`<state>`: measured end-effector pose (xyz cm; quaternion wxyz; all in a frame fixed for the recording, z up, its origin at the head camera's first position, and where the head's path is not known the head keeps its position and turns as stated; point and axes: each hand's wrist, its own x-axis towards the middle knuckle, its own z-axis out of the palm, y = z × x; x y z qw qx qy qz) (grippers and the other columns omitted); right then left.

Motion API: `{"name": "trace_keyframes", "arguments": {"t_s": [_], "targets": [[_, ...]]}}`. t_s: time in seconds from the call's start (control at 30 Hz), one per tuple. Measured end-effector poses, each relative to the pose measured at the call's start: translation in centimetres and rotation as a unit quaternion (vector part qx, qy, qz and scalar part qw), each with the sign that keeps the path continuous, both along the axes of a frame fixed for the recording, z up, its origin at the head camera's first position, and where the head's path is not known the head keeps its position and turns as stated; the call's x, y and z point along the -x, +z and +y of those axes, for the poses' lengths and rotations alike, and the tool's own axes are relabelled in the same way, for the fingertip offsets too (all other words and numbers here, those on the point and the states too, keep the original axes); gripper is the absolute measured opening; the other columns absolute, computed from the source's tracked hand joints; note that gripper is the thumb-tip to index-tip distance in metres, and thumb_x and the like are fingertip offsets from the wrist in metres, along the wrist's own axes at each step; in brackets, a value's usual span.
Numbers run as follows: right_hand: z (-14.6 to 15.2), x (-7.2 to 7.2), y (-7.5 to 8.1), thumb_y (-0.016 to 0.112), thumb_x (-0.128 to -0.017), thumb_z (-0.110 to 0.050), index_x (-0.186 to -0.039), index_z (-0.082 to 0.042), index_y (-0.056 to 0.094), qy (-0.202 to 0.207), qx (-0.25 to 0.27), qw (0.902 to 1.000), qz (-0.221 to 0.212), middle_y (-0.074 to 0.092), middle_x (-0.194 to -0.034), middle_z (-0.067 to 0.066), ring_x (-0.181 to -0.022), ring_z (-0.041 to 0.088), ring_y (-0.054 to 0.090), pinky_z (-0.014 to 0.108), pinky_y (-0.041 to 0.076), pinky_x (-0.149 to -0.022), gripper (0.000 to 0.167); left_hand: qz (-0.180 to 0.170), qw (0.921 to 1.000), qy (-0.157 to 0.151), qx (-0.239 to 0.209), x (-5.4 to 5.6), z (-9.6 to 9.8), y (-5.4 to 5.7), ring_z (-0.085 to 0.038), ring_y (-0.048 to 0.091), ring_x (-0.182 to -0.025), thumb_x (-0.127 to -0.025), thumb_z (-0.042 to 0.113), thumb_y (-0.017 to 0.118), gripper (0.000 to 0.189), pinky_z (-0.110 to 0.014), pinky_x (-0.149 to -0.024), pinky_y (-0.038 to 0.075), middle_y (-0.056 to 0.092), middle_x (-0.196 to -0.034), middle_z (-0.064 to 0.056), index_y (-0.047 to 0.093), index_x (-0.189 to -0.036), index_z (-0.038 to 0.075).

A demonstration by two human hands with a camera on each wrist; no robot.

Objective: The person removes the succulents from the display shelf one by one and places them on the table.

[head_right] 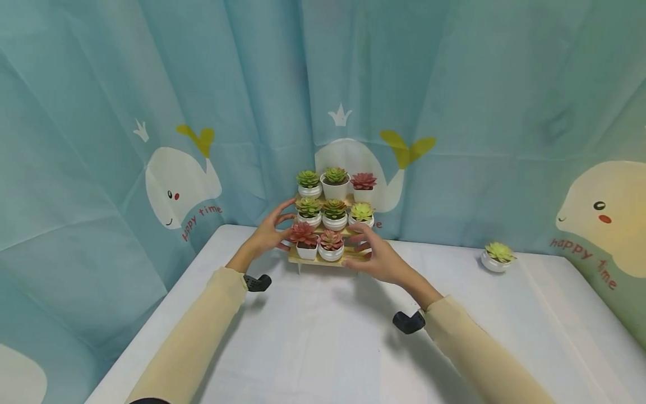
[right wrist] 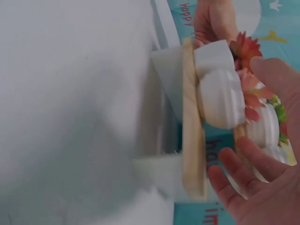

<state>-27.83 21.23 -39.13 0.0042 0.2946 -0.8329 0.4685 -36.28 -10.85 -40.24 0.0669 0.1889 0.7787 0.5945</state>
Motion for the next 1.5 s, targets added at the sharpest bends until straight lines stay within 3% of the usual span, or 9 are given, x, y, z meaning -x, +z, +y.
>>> {"name": "trace_keyframes", "arguments": {"t_s": [0.17,0.3,0.4,0.5,0.67,0.8,1.07,1.3,1.5], "targets": [[-0.9,0.3,-0.9,0.082,-0.090,-0.015,-0.154,-0.010,0.038,-0.002,0.007,1.0000,-0.002,0.056,-0.142,0.020,-0.125,0.040,0.059,0.055,0.054,-0.095,0.077,0.001,1.0000,-0.003,-0.002,0.0,0.1,-0.2,-0.041,0.047,-0.139,-0.104,-0.003,0.054,0.076,-0.057,-0.070,0.061,0.038,-0.160,-0.015,0.029,-0.161,0.040],[-1.6,0.6,-1.2,0.083,-0.089,-0.015,-0.152,-0.014,0.041,-0.006,0.008,0.9999,0.001,0.055,-0.143,0.019,-0.126,0.038,0.060,0.056,0.053,-0.097,0.076,0.000,1.0000,-0.002,-0.005,0.0,0.1,-0.1,-0.042,0.052,-0.134,-0.105,-0.003,0.054,0.076,-0.058,-0.071,0.061,0.038,-0.160,-0.015,0.028,-0.162,0.040],[-2.1,0.9,-1.5,0.084,-0.089,-0.016,-0.151,-0.017,0.043,-0.010,0.007,0.9999,0.005,0.062,-0.134,0.018,-0.121,0.034,0.063,0.054,0.055,-0.095,0.074,-0.002,1.0000,-0.002,-0.007,0.0,0.0,-0.1,-0.043,0.053,-0.132,-0.105,-0.004,0.053,0.076,-0.059,-0.072,0.061,0.038,-0.160,-0.015,0.028,-0.162,0.039],[-2.4,1.2,-1.8,0.084,-0.088,-0.015,-0.150,-0.016,0.044,-0.018,0.006,0.9998,0.012,0.064,-0.128,0.017,-0.116,0.033,0.065,0.053,0.055,-0.092,0.074,-0.002,1.0000,-0.004,-0.006,0.0,0.0,-0.1,-0.042,0.051,-0.134,-0.105,-0.004,0.053,0.076,-0.058,-0.071,0.061,0.037,-0.160,-0.015,0.027,-0.162,0.039],[-2.8,1.5,-2.0,0.085,-0.088,-0.015,-0.150,-0.012,0.045,-0.044,-0.002,0.9990,0.012,0.059,-0.137,0.017,-0.117,0.033,0.064,0.051,0.055,-0.092,0.074,-0.003,1.0000,-0.006,-0.006,0.1,0.1,0.0,-0.043,0.054,-0.132,-0.104,-0.003,0.054,0.076,-0.054,-0.069,0.062,0.037,-0.160,-0.015,0.027,-0.162,0.038],[-3.0,1.7,-2.1,0.084,-0.089,-0.016,-0.148,-0.008,0.046,-0.060,0.006,0.9982,0.003,0.060,-0.132,0.019,-0.115,0.035,0.064,0.051,0.055,-0.093,0.070,-0.001,0.9999,-0.007,-0.007,0.2,0.1,0.0,-0.044,0.055,-0.130,-0.104,-0.003,0.054,0.076,-0.054,-0.069,0.062,0.037,-0.160,-0.016,0.027,-0.163,0.038],[-3.6,1.4,-2.5,0.085,-0.088,-0.016,-0.143,-0.006,0.049,-0.085,0.024,0.9961,-0.008,0.064,-0.123,0.015,-0.107,0.029,0.065,0.044,0.056,-0.088,0.066,0.000,1.0000,-0.005,-0.003,0.0,-0.2,-0.1,-0.043,0.047,-0.138,-0.104,-0.004,0.054,0.077,-0.054,-0.069,0.062,0.036,-0.161,-0.017,0.026,-0.163,0.037],[-4.0,1.1,-2.6,0.085,-0.087,-0.012,-0.140,0.000,0.053,-0.103,0.018,0.9944,-0.013,0.067,-0.120,0.017,-0.105,0.029,0.066,0.042,0.056,-0.087,0.063,-0.009,0.9998,-0.006,-0.015,-0.4,-0.3,-0.1,-0.045,0.043,-0.140,-0.103,-0.008,0.052,0.078,-0.062,-0.074,0.059,0.036,-0.160,-0.019,0.027,-0.163,0.034],[-3.8,1.0,-2.5,0.084,-0.088,-0.016,-0.137,-0.001,0.056,-0.112,0.006,0.9935,-0.020,0.066,-0.121,0.016,-0.104,0.028,0.067,0.043,0.056,-0.089,0.059,0.003,0.9999,-0.008,-0.006,-0.1,0.0,0.0,-0.043,0.041,-0.143,-0.103,-0.007,0.054,0.078,-0.057,-0.070,0.061,0.036,-0.161,-0.019,0.026,-0.163,0.035]]}}
